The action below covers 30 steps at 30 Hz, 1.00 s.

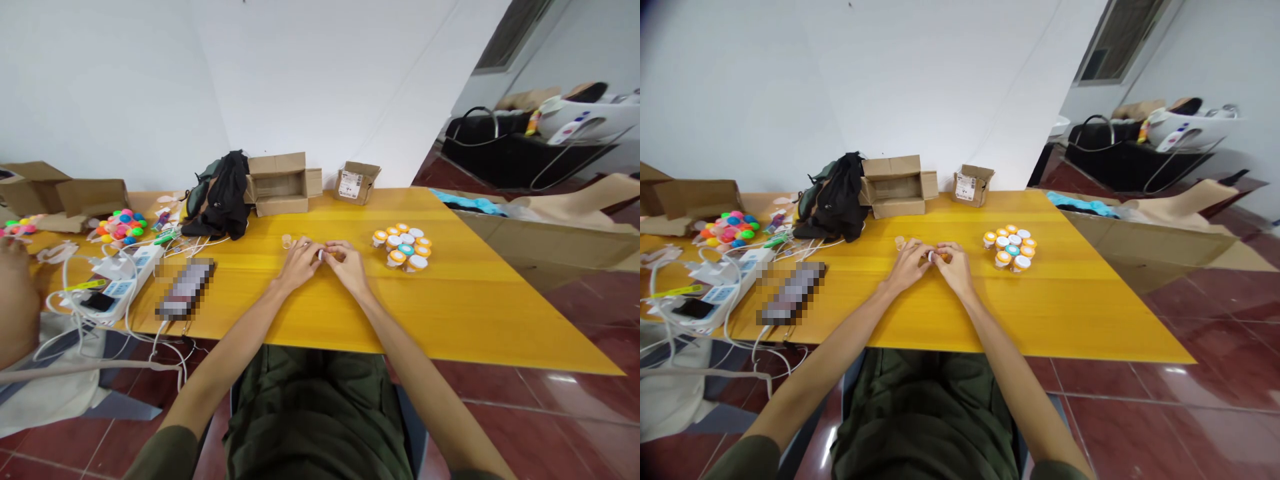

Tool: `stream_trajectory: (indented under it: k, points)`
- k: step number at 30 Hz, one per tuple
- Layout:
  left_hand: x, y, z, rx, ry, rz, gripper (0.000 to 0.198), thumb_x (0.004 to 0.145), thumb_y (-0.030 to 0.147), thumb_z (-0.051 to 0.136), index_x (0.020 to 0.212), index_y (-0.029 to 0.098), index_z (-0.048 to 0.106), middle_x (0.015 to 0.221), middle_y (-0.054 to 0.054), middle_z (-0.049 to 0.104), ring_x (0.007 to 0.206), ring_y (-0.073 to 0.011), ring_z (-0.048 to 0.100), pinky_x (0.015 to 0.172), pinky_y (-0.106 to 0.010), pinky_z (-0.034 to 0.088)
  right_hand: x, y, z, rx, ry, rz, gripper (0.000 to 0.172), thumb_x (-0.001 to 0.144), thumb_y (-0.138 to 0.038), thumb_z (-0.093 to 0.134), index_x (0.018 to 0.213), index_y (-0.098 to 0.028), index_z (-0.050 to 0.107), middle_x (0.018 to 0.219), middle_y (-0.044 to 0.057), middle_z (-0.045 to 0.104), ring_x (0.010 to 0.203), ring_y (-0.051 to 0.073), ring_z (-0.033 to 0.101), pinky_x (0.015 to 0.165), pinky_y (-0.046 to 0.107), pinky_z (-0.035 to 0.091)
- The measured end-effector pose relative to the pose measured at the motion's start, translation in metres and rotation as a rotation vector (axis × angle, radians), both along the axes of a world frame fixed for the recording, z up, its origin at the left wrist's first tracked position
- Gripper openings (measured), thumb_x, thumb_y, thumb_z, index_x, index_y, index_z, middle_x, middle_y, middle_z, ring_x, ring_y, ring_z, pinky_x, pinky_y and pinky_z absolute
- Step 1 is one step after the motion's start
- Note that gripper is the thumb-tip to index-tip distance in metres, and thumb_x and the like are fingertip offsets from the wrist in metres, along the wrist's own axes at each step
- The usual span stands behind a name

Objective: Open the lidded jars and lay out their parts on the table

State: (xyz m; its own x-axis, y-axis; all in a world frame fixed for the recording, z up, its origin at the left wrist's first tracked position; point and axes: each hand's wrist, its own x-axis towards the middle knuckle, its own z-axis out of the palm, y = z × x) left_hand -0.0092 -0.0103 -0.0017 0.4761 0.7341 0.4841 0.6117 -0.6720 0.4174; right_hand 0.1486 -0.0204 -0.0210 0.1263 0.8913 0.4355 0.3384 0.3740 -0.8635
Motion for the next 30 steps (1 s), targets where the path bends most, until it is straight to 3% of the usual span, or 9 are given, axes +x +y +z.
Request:
stream_trajectory:
  k: [10, 17, 23, 30]
  points:
    - [0.0016, 0.0001, -0.0011, 0.06, 0.084, 0.01, 0.025, 0.086, 0.015, 0.065, 0.109, 0.024, 0.067, 0.096, -0.006, 0.07, 0.102, -0.0256, 0.056, 0.089, -0.039, 0.044, 0.0002, 0.0002, -0.0008, 0.038, 0.035, 0.006, 0.012, 0.074, -0.033, 0.069, 0.067, -0.024, 0.072, 0.091, 0.006, 0.074, 0.09, 0.023, 0.067, 0.082, 0.039, 0.052]
    - [0.0005, 0.0001, 0.0008, 0.034, 0.039, 0.01, 0.028, 0.085, 0.012, 0.065, 0.109, 0.025, 0.068, 0.094, -0.005, 0.071, 0.103, -0.0252, 0.056, 0.09, -0.038, 0.044, 0.0018, 0.0019, -0.002, 0.003, 0.081, 0.038, 0.02, 0.076, -0.041, 0.068, 0.069, -0.023, 0.072, 0.093, 0.007, 0.073, 0.089, 0.023, 0.067, 0.071, 0.035, 0.053]
    - [-0.0014, 0.0023, 0.0001, 0.032, -0.035, 0.023, 0.025, 0.084, 0.014, 0.068, 0.106, 0.025, 0.068, 0.097, -0.005, 0.072, 0.102, -0.0248, 0.057, 0.09, -0.038, 0.044, 0.0049, 0.002, -0.0008, -0.002, 0.106, 0.045, 0.023, 0.077, -0.044, 0.068, 0.07, -0.023, 0.073, 0.096, 0.007, 0.073, 0.089, 0.023, 0.068, 0.069, 0.034, 0.053]
    - [-0.0056, 0.0081, 0.0007, 0.006, -0.213, 0.17, 0.027, 0.078, 0.015, 0.075, 0.102, 0.025, 0.068, 0.096, -0.004, 0.071, 0.098, -0.0253, 0.059, 0.094, -0.041, 0.044, 0.0063, -0.0022, -0.0034, 0.147, -0.206, 0.02, 0.015, 0.083, -0.029, 0.062, 0.07, -0.025, 0.069, 0.099, 0.007, 0.072, 0.095, 0.025, 0.066, 0.083, 0.042, 0.053]
